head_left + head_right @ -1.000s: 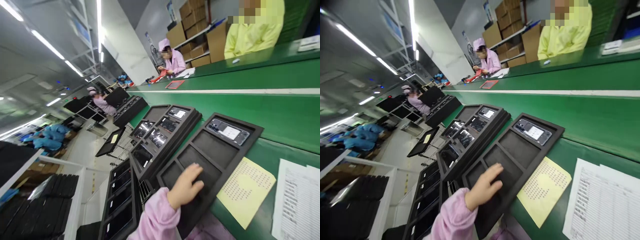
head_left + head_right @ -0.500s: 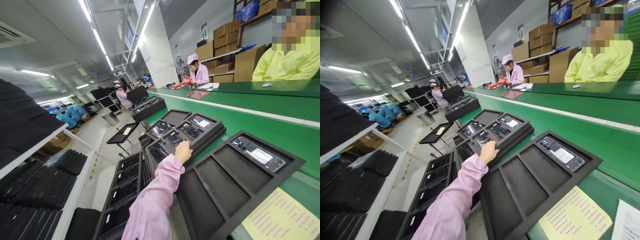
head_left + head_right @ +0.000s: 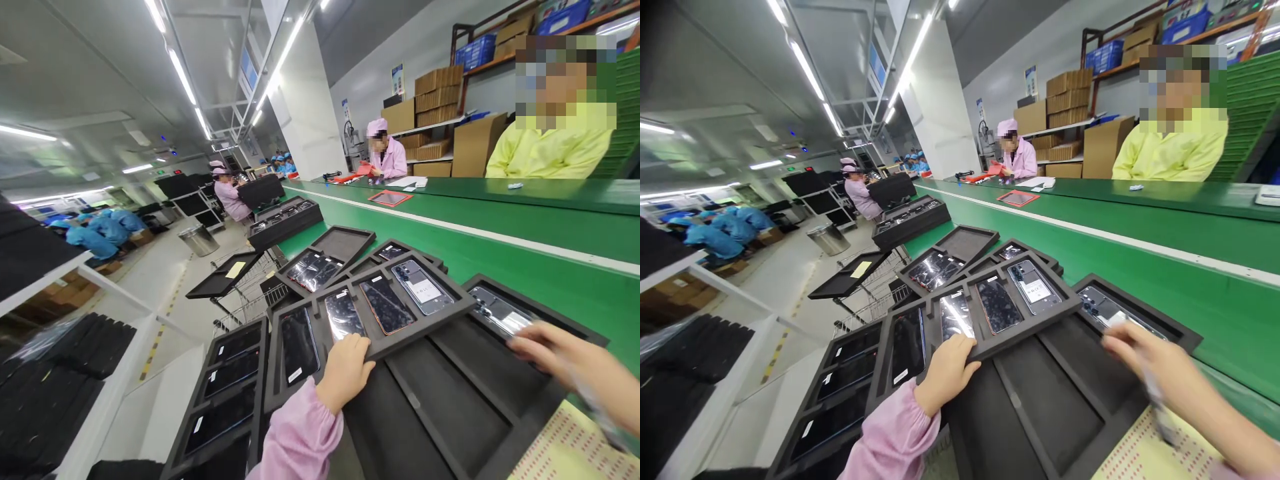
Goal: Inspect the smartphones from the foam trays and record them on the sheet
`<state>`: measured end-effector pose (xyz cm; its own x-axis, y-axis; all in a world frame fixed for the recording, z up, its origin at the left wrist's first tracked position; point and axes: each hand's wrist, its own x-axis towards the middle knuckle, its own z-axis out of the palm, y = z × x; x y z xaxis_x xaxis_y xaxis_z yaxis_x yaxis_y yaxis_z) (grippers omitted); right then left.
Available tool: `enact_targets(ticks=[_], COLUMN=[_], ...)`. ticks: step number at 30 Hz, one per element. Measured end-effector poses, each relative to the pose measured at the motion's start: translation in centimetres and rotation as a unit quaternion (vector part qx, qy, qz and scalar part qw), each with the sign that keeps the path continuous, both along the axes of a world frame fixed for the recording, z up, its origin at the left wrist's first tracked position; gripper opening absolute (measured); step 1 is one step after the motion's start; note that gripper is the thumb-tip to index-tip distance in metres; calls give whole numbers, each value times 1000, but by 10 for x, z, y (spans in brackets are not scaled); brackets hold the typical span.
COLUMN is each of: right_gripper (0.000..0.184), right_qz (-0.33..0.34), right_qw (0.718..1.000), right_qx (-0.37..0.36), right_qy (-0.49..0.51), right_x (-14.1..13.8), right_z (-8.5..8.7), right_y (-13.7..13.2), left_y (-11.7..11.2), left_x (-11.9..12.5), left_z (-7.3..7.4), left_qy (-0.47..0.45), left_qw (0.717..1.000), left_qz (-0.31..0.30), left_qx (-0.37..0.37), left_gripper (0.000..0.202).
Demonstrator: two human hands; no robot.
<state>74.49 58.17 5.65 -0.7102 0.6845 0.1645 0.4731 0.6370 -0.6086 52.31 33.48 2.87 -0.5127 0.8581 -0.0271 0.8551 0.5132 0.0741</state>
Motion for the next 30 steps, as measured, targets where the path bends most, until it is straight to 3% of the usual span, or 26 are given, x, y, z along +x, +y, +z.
enact_targets(ticks=[4, 7, 10, 18, 22, 24, 27, 30], right_gripper=[9, 19, 27, 26, 21, 17, 20, 28], right_qz=[6, -17, -28, -53, -28, -6, -5, -19], right_qw=[989, 972, 955, 951, 977, 990, 995, 980], right_qx=[0, 5, 9, -23, -67, -87, -99, -106], right_qy=[-145, -236, -294, -303, -201, -114, 33, 168], right_x=[-91, -134, -154, -165, -163, -157, -139, -112], right_z=[10, 10, 10, 9, 7, 6, 4, 5], right_y=[4, 10, 12, 19, 24, 22, 11, -14], left_y=[-2, -3, -4, -3, -5, -7, -5, 10], left_x=[0, 0, -2, -3, -6, -8, -7, 7], left_z=[-5, -8, -9, -13, -13, -12, -7, 1], left_qy=[4, 3, -2, -8, -28, -66, -173, -357], left_qw=[1000, 999, 999, 998, 997, 990, 949, 846], left_qz=[2, -1, -7, -19, -17, -12, 13, 66], left_qx=[29, 40, 46, 55, 73, 121, 264, 391], left_gripper=[18, 16, 17, 15, 16, 14, 15, 34])
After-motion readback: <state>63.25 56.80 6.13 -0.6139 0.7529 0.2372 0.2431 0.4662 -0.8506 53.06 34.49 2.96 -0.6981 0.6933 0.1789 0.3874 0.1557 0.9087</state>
